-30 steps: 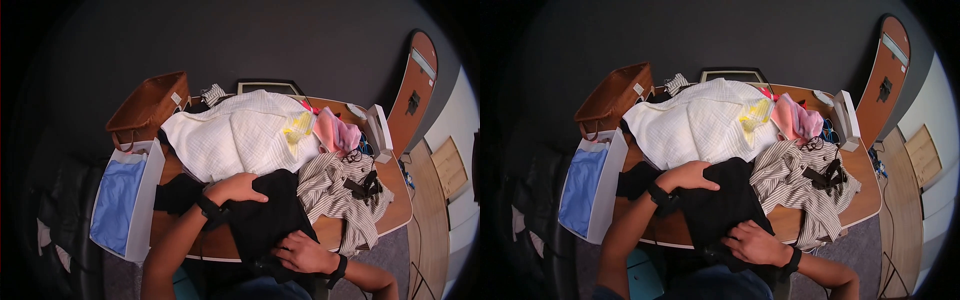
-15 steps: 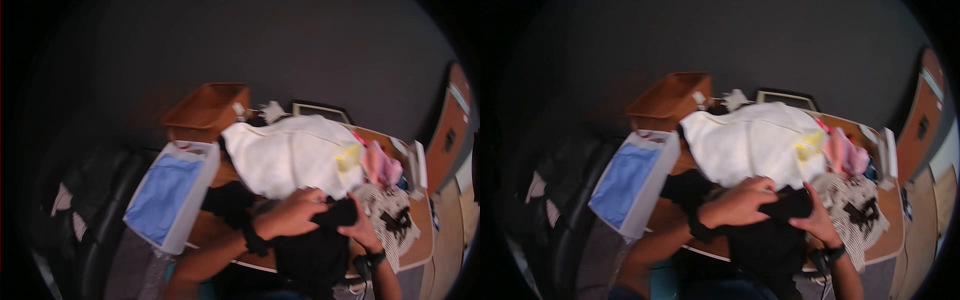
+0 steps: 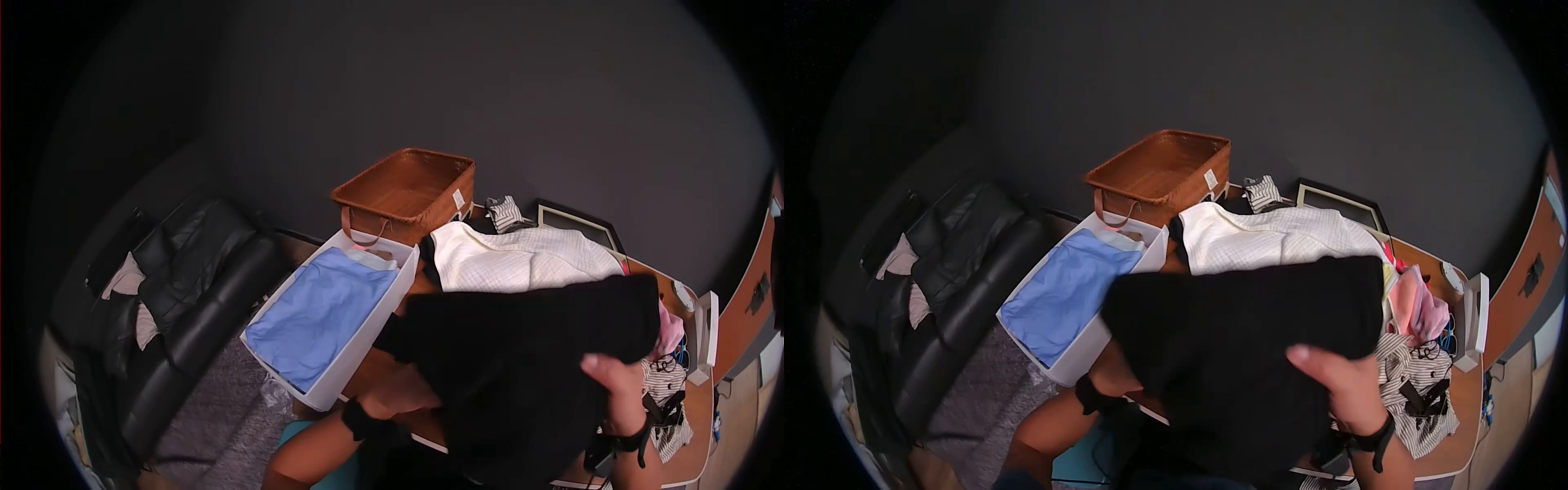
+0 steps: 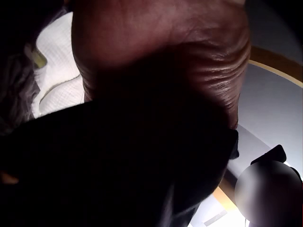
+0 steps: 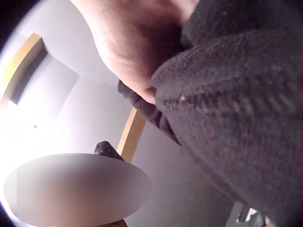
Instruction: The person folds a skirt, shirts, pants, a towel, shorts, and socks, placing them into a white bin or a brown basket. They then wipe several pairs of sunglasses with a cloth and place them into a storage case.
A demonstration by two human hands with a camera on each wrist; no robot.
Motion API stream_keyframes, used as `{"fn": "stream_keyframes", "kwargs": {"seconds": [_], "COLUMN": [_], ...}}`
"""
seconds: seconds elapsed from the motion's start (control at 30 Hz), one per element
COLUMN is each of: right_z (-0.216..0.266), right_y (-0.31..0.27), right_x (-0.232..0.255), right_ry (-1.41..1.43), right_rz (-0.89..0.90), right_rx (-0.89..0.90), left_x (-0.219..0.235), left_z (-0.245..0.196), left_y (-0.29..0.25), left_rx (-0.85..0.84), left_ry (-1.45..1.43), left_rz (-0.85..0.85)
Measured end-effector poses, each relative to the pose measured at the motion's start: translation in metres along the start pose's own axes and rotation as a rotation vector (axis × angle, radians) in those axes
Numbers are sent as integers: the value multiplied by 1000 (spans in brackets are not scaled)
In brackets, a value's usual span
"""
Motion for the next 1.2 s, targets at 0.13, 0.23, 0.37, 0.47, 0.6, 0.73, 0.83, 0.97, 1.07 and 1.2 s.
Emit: {"fn": "stream_keyframes", "kwargs": {"seconds": [0.13, 0.23, 0.37, 0.47, 0.6, 0.73, 0.83, 0.97, 1.07, 1.2], "right_z": [2, -30, -90, -174, -203, -136, -116, -183, -225, -224], "right_y": [53, 97, 128, 145, 152, 158, 151, 147, 137, 139], "right_x": [-85, -140, -219, -251, -230, -242, -276, -303, -291, -291], "right_ry": [323, 469, 674, 569, -215, -792, -551, -998, -1199, -1272], "right_rz": [164, 196, 273, 413, 540, 434, 520, 784, 923, 945], "right_rx": [10, -133, -266, -364, -317, 482, 800, 597, 259, 160], "left_x": [24, 72, 159, 222, 291, 291, 291, 302, 297, 297], "left_z": [-66, -111, -140, -102, -5, -7, -19, -12, 0, 0], "left_y": [-53, -74, -96, -103, -100, -90, -81, -67, -56, -45], "left_rx": [-204, -132, -39, 176, 330, 201, 164, 57, 104, 243], "left_ry": [-273, -133, 22, 285, 797, 696, 799, 830, 983, 1025], "left_rz": [-78, -452, -548, -657, -687, -659, -656, -641, -594, -558]}}
Point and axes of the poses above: each hand's wrist, its own y-axis towards the middle knuckle, its own x-axis out of the back of the hand, z = x × y, the point moved 6 cm from there along y, towards the middle knuckle, and after that the axes turned 6 degrees about x, right-handed, at the moved point
